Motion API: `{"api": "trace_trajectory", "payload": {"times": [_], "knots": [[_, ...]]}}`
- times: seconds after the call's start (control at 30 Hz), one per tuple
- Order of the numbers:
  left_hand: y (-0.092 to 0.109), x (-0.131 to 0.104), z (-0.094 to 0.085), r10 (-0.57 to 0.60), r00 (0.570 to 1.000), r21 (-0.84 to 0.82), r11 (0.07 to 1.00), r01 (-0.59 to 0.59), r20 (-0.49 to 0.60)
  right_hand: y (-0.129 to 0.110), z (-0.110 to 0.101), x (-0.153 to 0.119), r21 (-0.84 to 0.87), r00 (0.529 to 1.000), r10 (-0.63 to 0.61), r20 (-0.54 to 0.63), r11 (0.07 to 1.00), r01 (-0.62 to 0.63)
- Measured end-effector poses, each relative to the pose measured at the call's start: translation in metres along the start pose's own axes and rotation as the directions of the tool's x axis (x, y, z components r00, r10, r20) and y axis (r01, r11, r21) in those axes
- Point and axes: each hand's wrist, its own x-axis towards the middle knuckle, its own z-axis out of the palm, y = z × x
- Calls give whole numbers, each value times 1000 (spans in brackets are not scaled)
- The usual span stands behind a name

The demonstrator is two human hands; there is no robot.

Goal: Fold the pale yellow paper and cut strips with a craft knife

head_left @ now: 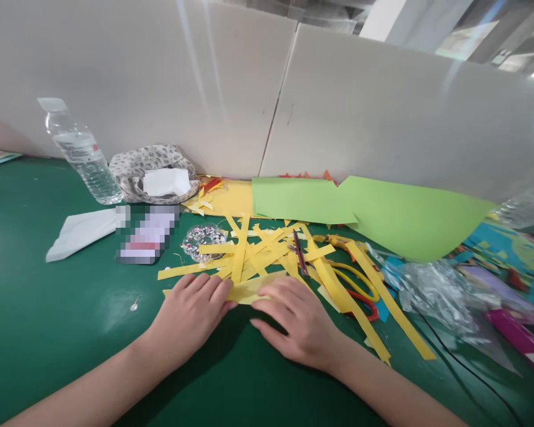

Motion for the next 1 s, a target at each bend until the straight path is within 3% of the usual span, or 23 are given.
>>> {"api": "trace_trajectory", "payload": {"times": [0.07, 0.23, 0.37, 0.47, 0.7, 0.9, 1.0], "knots": [[2, -1, 2, 47, 999, -19, 999, -46, 9, -6, 3, 1, -32, 997, -43, 59, 998, 45], [4, -1, -1, 128, 991, -120, 985, -121, 50, -3, 4, -3, -27, 996, -9, 89, 1000, 12], [0, 1, -4, 69, 990, -294, 955, -31, 122, -3, 1, -5, 11, 985, -48, 169, 999, 47], [-2, 0, -2, 21, 990, -331, 943, 26, 137, -7, 3, -2, 8, 972, -101, 212, 995, 102], [-2, 0, 7, 42, 993, -278, 960, -10, 108, -13, 11, 0, -76, 972, -152, 180, 983, 168], [-8, 0, 2, -5, 993, -343, 938, 44, 114, -11, 9, -4, -12, 980, -99, 173, 995, 103], [-10, -1, -4, 43, 990, -421, 907, 17, 134, -9, 10, -7, -3, 987, -35, 155, 999, 36]]}}
